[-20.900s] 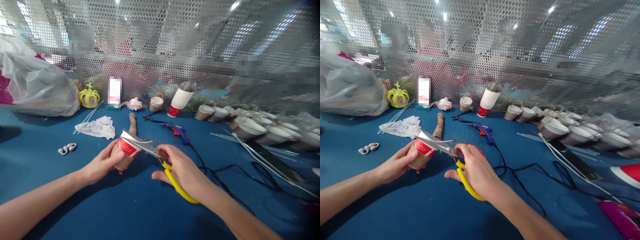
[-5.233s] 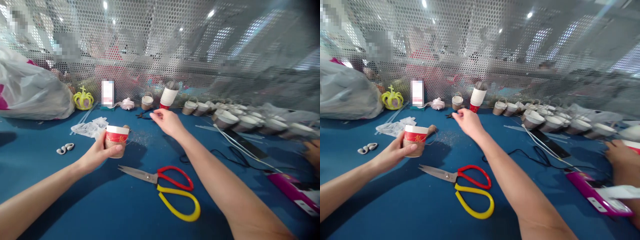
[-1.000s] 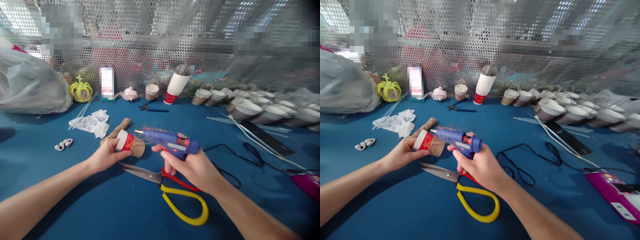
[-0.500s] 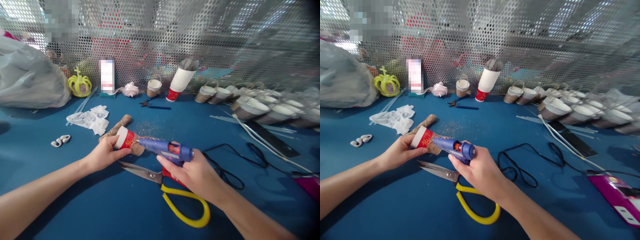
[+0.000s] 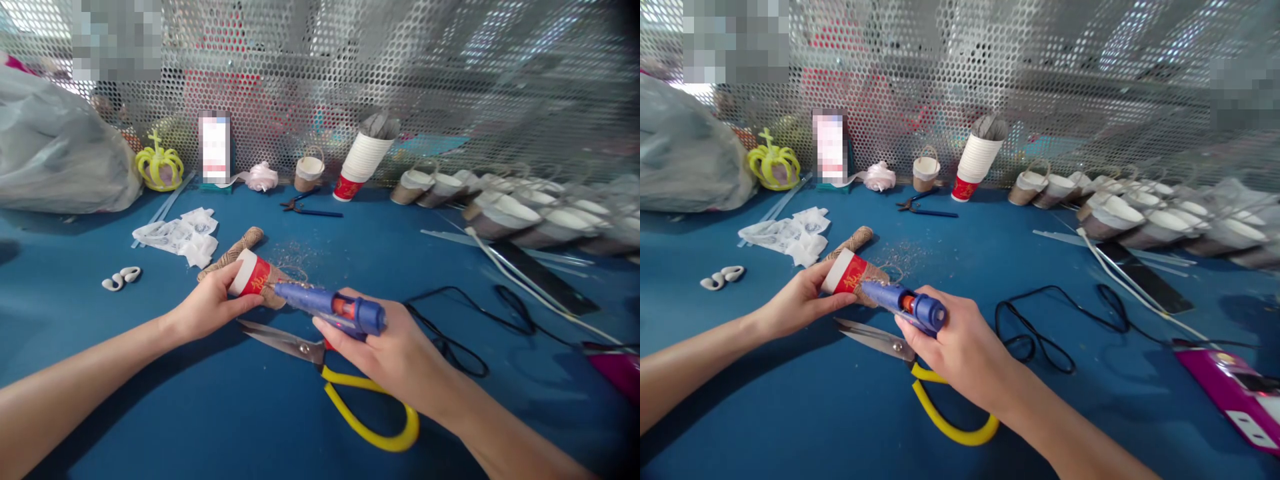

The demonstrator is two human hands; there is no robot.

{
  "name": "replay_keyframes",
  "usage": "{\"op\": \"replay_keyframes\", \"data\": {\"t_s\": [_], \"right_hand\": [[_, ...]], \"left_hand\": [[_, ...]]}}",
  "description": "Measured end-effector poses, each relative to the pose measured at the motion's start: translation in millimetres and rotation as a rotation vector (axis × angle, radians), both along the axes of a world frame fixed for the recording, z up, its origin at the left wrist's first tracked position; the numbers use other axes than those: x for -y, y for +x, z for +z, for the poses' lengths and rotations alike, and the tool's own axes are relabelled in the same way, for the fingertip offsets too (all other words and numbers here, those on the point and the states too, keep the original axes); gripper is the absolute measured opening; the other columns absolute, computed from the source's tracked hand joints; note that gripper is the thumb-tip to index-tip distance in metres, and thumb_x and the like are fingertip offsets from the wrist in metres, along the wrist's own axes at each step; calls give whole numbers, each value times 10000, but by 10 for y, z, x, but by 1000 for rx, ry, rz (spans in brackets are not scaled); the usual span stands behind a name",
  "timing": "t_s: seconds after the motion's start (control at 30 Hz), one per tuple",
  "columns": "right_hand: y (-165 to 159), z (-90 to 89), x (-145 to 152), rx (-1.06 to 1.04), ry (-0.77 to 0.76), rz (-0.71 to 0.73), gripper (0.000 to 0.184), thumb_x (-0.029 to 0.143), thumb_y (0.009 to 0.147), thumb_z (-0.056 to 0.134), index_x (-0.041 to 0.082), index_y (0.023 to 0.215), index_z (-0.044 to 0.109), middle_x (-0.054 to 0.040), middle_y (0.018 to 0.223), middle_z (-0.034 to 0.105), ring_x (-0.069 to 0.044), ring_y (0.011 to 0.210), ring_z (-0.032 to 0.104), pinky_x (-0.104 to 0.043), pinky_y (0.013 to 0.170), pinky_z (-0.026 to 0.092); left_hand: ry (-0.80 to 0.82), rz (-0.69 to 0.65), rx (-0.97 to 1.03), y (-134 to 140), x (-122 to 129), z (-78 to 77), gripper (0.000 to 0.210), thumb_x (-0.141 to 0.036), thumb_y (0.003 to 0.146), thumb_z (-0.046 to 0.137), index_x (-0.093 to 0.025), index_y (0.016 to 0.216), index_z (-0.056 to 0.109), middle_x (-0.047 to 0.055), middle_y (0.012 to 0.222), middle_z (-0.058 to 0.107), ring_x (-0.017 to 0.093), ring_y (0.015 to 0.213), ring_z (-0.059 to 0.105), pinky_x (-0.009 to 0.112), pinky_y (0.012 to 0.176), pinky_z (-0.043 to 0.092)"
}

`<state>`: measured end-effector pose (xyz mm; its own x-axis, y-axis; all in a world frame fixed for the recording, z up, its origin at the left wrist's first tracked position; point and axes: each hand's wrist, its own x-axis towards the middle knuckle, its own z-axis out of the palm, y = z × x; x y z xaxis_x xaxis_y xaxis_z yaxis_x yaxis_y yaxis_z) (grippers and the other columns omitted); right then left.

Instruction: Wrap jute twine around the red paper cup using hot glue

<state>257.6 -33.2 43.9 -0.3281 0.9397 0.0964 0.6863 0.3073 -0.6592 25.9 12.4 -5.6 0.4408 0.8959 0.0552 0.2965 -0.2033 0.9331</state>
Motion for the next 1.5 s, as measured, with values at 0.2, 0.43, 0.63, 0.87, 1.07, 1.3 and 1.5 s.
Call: {"op": "replay_keyframes", "data": {"t_s": [0.2, 0.43, 0.63, 0.87, 1.07, 1.3, 1.5], "right_hand": [[-16, -4, 16, 34, 66, -8, 175, 263, 796, 542, 233, 647, 456, 33, 557, 541, -111, 478, 482, -230, 477, 399], [-13, 5, 33, 53, 76, 11, 157, 241, 797, 536, 228, 659, 461, 27, 583, 552, -109, 493, 490, -229, 491, 400], [-22, 43, 54, 63, 63, 10, 144, 243, 796, 530, 231, 667, 465, 7, 622, 575, -117, 524, 506, -233, 483, 394], [-13, 52, 46, 63, 61, 24, 149, 248, 789, 528, 232, 656, 462, 16, 601, 565, -115, 510, 497, -235, 486, 396], [-17, 55, 54, 63, 78, 30, 158, 233, 781, 538, 229, 643, 461, 27, 595, 556, -108, 498, 494, -231, 489, 393], [6, 25, 25, 72, 108, 12, 180, 265, 805, 526, 232, 647, 447, 26, 563, 527, -112, 473, 465, -238, 490, 405], [21, 28, 10, 44, 97, 14, 186, 245, 801, 537, 225, 639, 446, 37, 548, 518, -101, 458, 458, -221, 470, 408]], "left_hand": [[16, -2, -3, 1, -3, 5, 345, -347, 769, 616, -136, 1038, 567, 62, 975, 664, 196, 850, 617, 303, 776, 508], [23, -18, 6, -2, -5, 1, 359, -347, 776, 612, -143, 1066, 556, 57, 997, 659, 192, 860, 612, 297, 785, 502], [31, -18, -6, 4, 6, 23, 357, -346, 778, 609, -142, 1065, 552, 55, 980, 661, 199, 855, 611, 319, 795, 506], [73, -31, -28, 8, 6, 39, 329, -329, 782, 604, -162, 1061, 554, 38, 997, 668, 197, 882, 619, 291, 792, 507], [106, -37, -56, 0, 5, 38, 337, -329, 785, 606, -143, 1061, 552, 56, 1010, 657, 197, 887, 606, 288, 800, 494], [107, -40, -57, -19, -3, 7, 335, -307, 792, 596, -140, 1078, 549, 56, 1004, 638, 188, 873, 598, 278, 785, 489], [115, -85, -92, -43, -17, 28, 353, -302, 805, 580, -134, 1111, 525, 65, 1014, 637, 192, 873, 599, 280, 777, 494]]}}
